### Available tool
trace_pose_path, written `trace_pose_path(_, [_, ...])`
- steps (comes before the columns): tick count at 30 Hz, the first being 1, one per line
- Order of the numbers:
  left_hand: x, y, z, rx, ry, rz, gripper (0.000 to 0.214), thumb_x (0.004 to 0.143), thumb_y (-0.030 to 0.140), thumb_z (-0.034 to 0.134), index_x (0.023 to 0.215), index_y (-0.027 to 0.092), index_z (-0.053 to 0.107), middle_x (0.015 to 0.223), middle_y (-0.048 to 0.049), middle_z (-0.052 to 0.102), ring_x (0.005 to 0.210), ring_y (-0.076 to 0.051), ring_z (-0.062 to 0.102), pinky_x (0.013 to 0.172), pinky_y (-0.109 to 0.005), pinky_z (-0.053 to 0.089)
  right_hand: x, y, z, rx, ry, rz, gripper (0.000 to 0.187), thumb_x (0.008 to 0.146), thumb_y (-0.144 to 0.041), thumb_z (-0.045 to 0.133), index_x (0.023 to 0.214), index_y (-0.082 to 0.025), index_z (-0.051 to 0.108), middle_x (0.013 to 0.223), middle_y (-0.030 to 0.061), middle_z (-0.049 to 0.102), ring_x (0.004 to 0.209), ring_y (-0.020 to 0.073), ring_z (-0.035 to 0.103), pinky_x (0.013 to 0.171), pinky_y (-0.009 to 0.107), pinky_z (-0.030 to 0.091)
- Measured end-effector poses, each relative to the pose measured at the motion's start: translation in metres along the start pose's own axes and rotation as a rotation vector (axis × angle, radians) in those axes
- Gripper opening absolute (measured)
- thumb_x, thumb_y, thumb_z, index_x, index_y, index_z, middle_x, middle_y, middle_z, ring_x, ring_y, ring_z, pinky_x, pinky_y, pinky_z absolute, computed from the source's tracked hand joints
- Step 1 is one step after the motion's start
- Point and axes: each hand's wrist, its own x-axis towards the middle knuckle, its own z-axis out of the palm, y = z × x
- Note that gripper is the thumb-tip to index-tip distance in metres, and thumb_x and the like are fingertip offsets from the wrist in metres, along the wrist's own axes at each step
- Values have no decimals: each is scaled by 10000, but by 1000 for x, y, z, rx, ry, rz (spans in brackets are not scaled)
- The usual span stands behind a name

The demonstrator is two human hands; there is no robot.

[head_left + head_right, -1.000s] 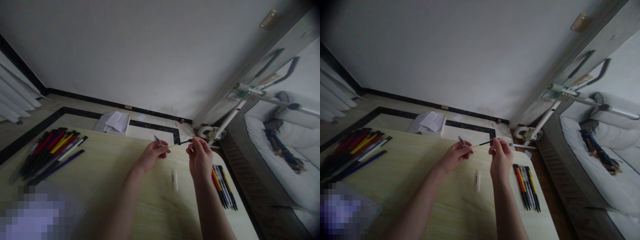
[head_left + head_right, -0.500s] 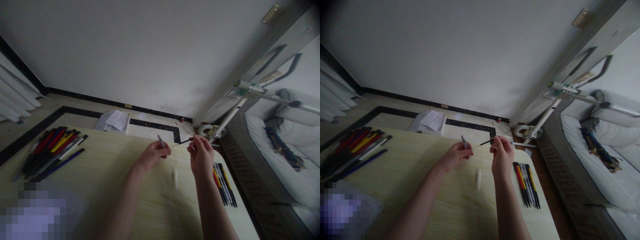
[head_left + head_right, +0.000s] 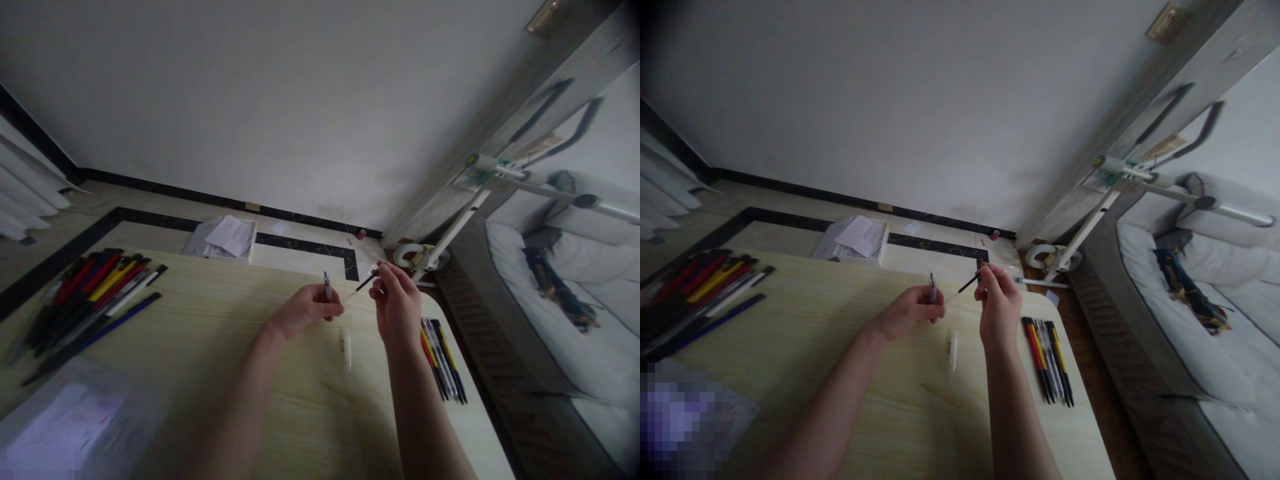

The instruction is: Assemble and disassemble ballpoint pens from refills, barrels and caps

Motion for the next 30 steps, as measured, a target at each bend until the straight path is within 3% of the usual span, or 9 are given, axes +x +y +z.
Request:
trace_pose_path(15, [0,3,1,43,-27,-37,172,585,227,686,676,146,565,605,31,510,553,-81,460,566,-232,344,-3,5,1,-125,-177,16,185,714,-306,611,822,-157,610,706,8,578,468,49,421,432,197,346])
trace_pose_path(25, [3,-1,1,7,-27,-18,203,572,246,703,660,145,551,593,31,497,541,-82,451,558,-239,339,-6,8,3,-208,-177,-85,179,729,-324,596,805,-162,591,685,19,606,605,114,554,542,243,454])
trace_pose_path(30, [3,-2,0,-31,-9,-12,221,581,257,705,684,140,550,611,23,500,555,-83,451,564,-241,335,-8,3,7,-212,-130,-153,183,706,-325,616,784,-162,585,677,14,612,577,115,563,524,251,467])
